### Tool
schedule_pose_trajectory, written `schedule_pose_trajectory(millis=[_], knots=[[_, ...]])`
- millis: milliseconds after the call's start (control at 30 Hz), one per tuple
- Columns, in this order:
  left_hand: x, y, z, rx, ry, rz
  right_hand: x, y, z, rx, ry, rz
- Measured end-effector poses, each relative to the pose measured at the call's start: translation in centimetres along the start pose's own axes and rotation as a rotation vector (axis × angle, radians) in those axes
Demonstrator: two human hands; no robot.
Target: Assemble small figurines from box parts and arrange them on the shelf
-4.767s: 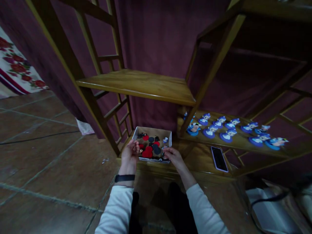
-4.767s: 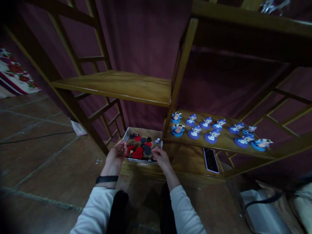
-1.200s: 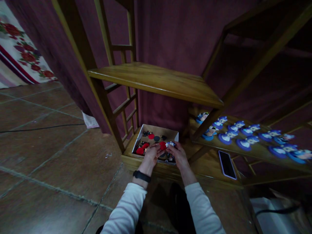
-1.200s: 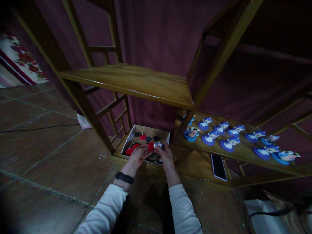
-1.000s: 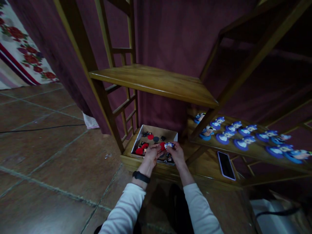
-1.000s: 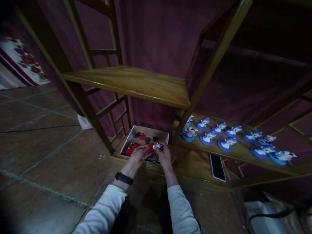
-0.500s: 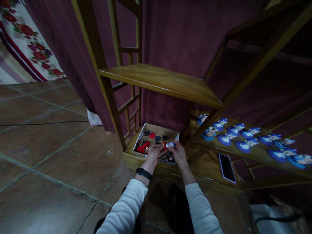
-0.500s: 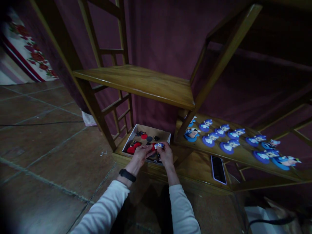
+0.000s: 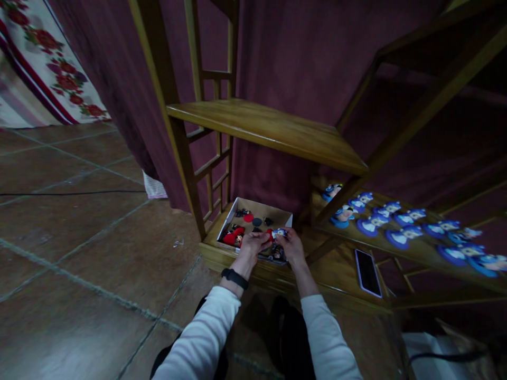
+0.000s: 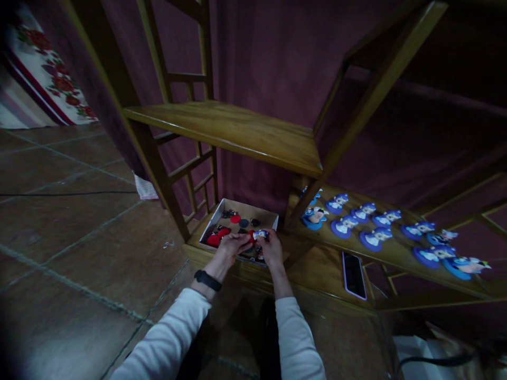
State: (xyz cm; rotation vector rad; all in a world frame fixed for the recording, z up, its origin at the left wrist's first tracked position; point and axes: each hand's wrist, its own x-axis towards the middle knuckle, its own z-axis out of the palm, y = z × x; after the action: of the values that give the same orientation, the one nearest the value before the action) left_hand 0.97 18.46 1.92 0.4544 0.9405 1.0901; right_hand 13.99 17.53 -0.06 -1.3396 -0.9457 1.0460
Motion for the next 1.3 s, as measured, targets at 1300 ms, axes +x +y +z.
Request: schedule_pose_trajectory(millis=[1300], knots=[[-0.2, 0.7, -0.2, 0.068, 0.056, -0.064, -0.2, -0.6, -0.2, -0.021, -0.082, 0.012]])
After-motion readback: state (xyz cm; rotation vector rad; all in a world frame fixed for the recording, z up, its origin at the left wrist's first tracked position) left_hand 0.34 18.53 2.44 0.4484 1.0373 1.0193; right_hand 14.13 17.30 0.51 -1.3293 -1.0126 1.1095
